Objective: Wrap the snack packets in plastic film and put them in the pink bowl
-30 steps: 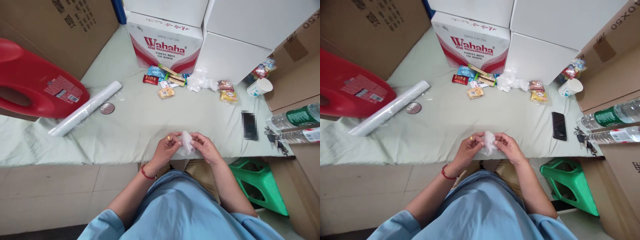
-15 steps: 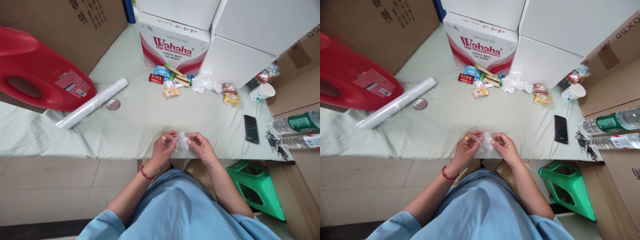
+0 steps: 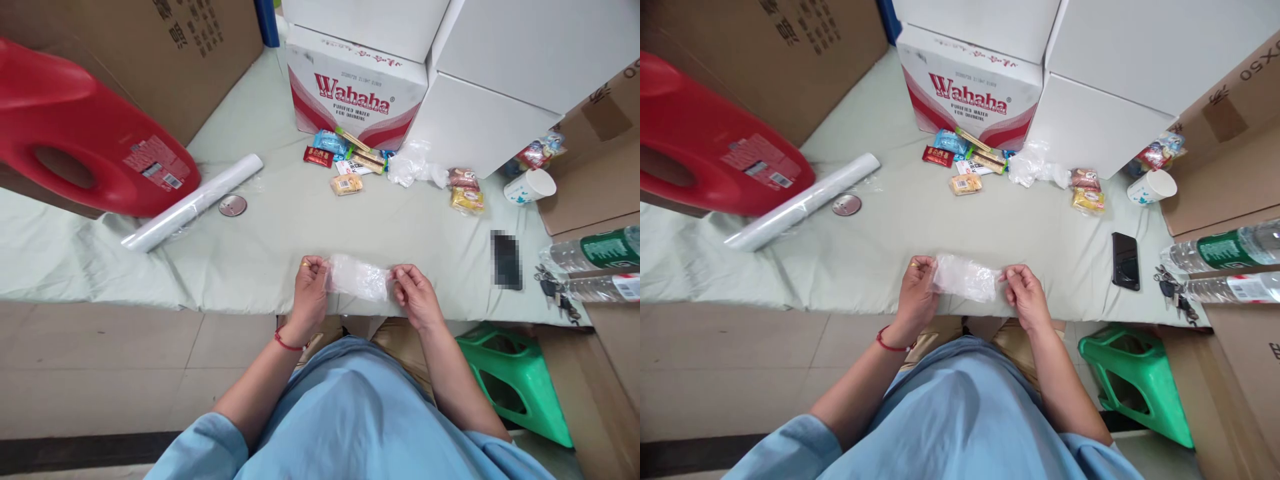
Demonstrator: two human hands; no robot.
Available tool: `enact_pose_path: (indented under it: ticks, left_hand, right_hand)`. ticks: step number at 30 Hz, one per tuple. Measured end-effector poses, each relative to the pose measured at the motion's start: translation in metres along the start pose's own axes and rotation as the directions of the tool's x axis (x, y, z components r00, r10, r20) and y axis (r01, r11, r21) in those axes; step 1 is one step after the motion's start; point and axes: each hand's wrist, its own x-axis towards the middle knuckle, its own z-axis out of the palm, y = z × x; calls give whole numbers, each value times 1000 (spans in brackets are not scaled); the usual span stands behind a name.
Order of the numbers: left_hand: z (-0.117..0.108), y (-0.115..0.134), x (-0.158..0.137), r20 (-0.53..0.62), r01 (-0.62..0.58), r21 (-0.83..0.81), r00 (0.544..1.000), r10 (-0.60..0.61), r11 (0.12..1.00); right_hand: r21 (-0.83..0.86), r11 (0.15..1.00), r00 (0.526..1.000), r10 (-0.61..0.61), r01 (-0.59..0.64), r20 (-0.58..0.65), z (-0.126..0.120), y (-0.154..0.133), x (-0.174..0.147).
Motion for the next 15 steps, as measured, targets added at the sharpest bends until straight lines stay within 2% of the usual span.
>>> enact_pose_path:
  ticks: [2,3,5,8,10,12,15]
  left_hand:
    - [1,0,0,-7,6,-1,1000,-6,1000]
    - [1,-1,-1,-13,2,9,1000,-2,1000]
    - [3,-3,-4,-15,-5,31,1000,5,1000]
    - [8,-3,-11,34,1,39,999,-2,999]
    - [11,0,-15,76,13,24,997,-15,1000]
    - [11,6,-14,106,31,2,994,-31,1000]
    - [3,17,-6,126,52,-6,991,-51,999]
  right_hand:
    - [-141,976,982,-177,167,-63,-1,-2,-4]
    - [-222,942,963,-268,253,-38,0,-4,-6]
    - [-367,829,905,-408,422,121,6,-8,-11]
    - [-510,613,797,-471,604,379,24,-7,-17]
    - [-543,551,773,-478,633,417,33,-3,-16]
    - [-525,605,801,-473,599,368,32,0,-11]
    - [-405,823,916,-328,398,233,17,-3,0]
